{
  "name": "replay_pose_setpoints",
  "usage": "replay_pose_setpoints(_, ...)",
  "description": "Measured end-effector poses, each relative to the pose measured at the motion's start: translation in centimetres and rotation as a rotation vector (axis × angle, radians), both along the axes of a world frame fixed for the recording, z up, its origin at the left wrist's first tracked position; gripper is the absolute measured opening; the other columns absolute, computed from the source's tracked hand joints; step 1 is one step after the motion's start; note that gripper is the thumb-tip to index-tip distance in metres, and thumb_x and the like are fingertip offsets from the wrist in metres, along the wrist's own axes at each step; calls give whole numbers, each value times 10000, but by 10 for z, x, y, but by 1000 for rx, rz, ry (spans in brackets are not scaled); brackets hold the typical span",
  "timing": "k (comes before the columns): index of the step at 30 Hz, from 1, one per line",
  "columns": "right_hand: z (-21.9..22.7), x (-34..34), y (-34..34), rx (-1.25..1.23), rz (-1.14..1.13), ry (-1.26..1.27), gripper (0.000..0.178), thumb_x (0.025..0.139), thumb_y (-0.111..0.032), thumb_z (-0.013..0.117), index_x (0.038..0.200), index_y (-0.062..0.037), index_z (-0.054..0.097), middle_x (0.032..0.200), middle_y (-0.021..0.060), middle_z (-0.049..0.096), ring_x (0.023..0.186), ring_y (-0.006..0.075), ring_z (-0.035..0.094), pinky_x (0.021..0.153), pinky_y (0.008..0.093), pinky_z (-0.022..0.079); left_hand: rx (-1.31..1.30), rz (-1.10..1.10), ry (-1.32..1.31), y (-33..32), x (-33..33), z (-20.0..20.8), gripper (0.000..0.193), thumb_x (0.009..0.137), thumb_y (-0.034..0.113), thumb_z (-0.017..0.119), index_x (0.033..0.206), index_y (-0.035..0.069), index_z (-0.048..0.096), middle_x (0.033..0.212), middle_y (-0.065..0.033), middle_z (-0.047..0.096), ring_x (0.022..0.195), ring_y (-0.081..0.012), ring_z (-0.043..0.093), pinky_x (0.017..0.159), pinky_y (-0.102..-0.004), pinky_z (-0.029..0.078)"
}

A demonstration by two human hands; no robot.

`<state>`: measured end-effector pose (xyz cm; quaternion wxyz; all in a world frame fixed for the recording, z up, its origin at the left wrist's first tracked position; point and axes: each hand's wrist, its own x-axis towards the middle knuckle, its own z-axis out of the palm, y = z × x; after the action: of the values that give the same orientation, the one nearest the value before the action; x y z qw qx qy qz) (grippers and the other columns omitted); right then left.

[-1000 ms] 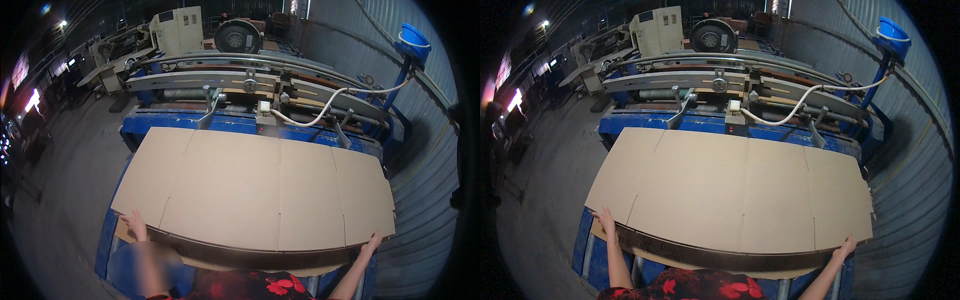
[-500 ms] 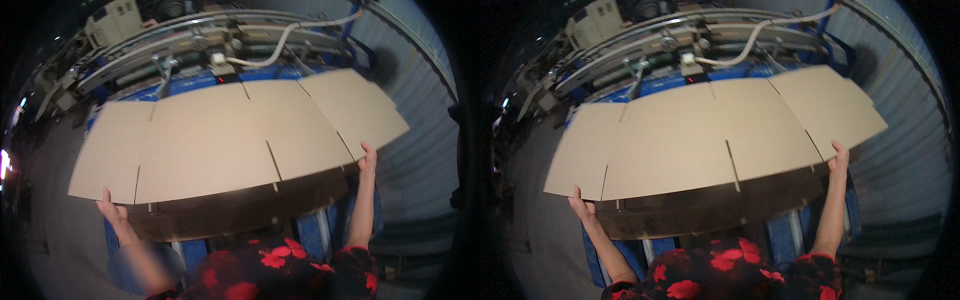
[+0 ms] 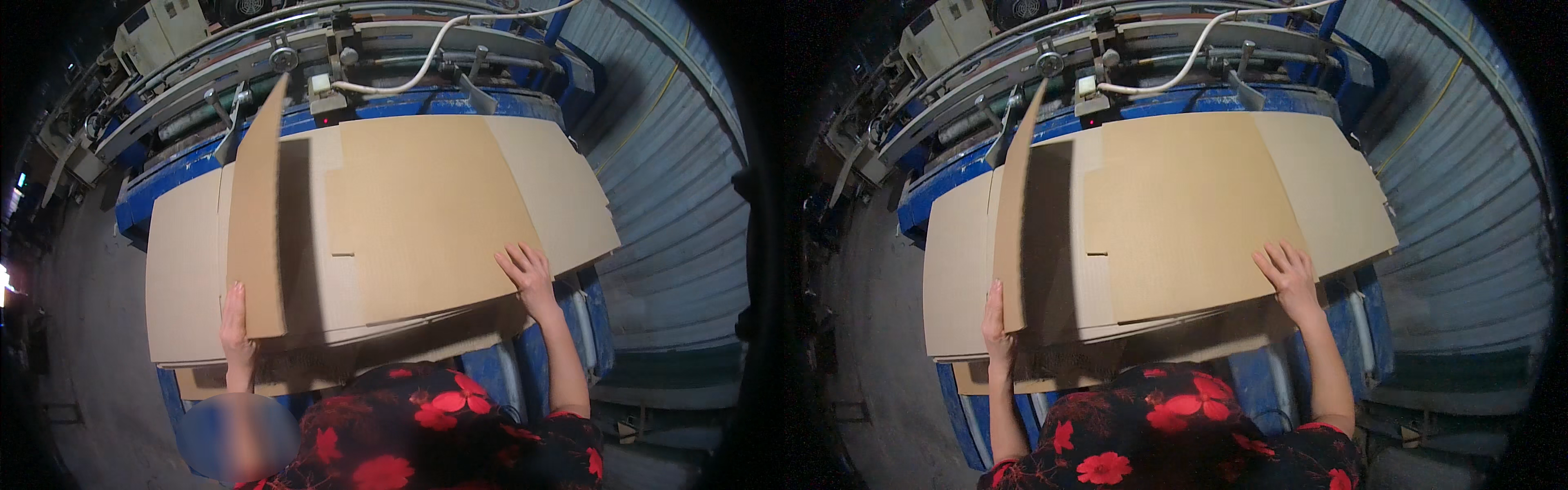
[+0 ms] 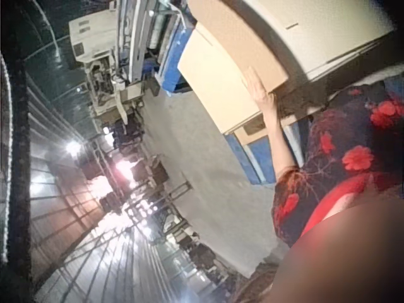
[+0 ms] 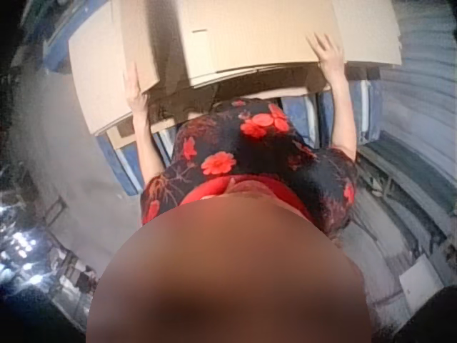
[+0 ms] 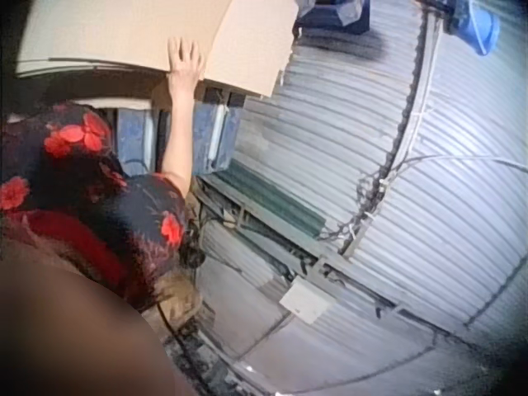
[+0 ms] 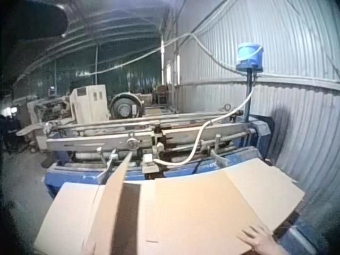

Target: The person repeatedly folds flat cardboard sheets by hand on a conveyor-fed machine. Each sheet is aligned, folded along pre-scored lines, and placed into a growing stack on the machine table.

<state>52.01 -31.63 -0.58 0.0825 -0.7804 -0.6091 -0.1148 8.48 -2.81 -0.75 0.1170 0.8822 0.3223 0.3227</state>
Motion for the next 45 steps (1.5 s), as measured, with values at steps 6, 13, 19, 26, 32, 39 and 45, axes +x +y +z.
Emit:
replay_pose_setpoints(6, -4, 66, 75, 21, 5, 76, 651, 699, 118, 496, 1281, -167, 561, 1309, 125, 531, 1236, 341, 450, 1030, 454, 331, 103, 38, 151, 59, 66, -9, 568, 780, -101, 485, 1331, 36, 480, 1349, -194, 487, 1263, -385, 438, 1052, -448, 366)
replay_pose_setpoints(13, -9, 140, 174, -33, 21, 54, 574, 768, 47, 487, 1292, -181, 545, 1323, 97, 514, 1239, 326, 444, 991, 482, 330, 89, 62, 240, 152, 129, -13, 650, 712, -134, 505, 1322, 87, 510, 1337, -178, 509, 1240, -382, 461, 1048, -425, 373)
replay_pose_setpoints(19, -17, 204, 265, 69, 93, 41, 476, 838, -48, 475, 1285, -198, 538, 1309, 90, 512, 1239, 298, 445, 982, 504, 321, 135, 109, 275, 235, 189, -28, 668, 699, -127, 520, 1322, 114, 514, 1332, -173, 515, 1235, -383, 461, 1041, -421, 378)
replay_pose_setpoints(26, -8, 241, 332, 1, -43, -15, 417, 851, -81, 488, 1257, -151, 550, 1312, 121, 507, 1238, 294, 449, 1014, 463, 327, 82, 171, 264, 285, 237, -27, 593, 748, -35, 563, 1327, 27, 452, 1364, -170, 472, 1258, -371, 432, 1030, -461, 348)
replay_pose_setpoints(32, -9, 224, 172, 217, -54, 157, 467, 781, 13, 573, 1235, -93, 569, 1279, 193, 516, 1197, 362, 470, 1015, 438, 364, -21, 300, 480, 180, 119, -13, 469, 869, 146, 557, 1327, 79, 475, 1389, -152, 452, 1303, -325, 403, 1058, -563, 259)
replay_pose_setpoints(39, -45, 208, -38, 601, -678, 79, 442, 828, -22, 558, 1263, 6, 484, 1283, 230, 495, 1176, 333, 478, 999, 456, 385, -112, 1419, 143, 29, -95, -50, 705, 879, 332, 564, 1416, -32, 287, 1516, -200, 215, 1398, -384, 189, 1111, -523, 201)
replay_pose_setpoints(45, -86, 198, -78, 928, -1236, 755, 502, 807, -113, 590, 1260, 8, 410, 1235, 245, 493, 1075, 322, 503, 907, 480, 448, -490, 1374, -289, 40, -121, -91, 875, 858, 447, 575, 1441, -70, 176, 1523, -264, 113, 1420, -392, 84, 1152, -423, 140)
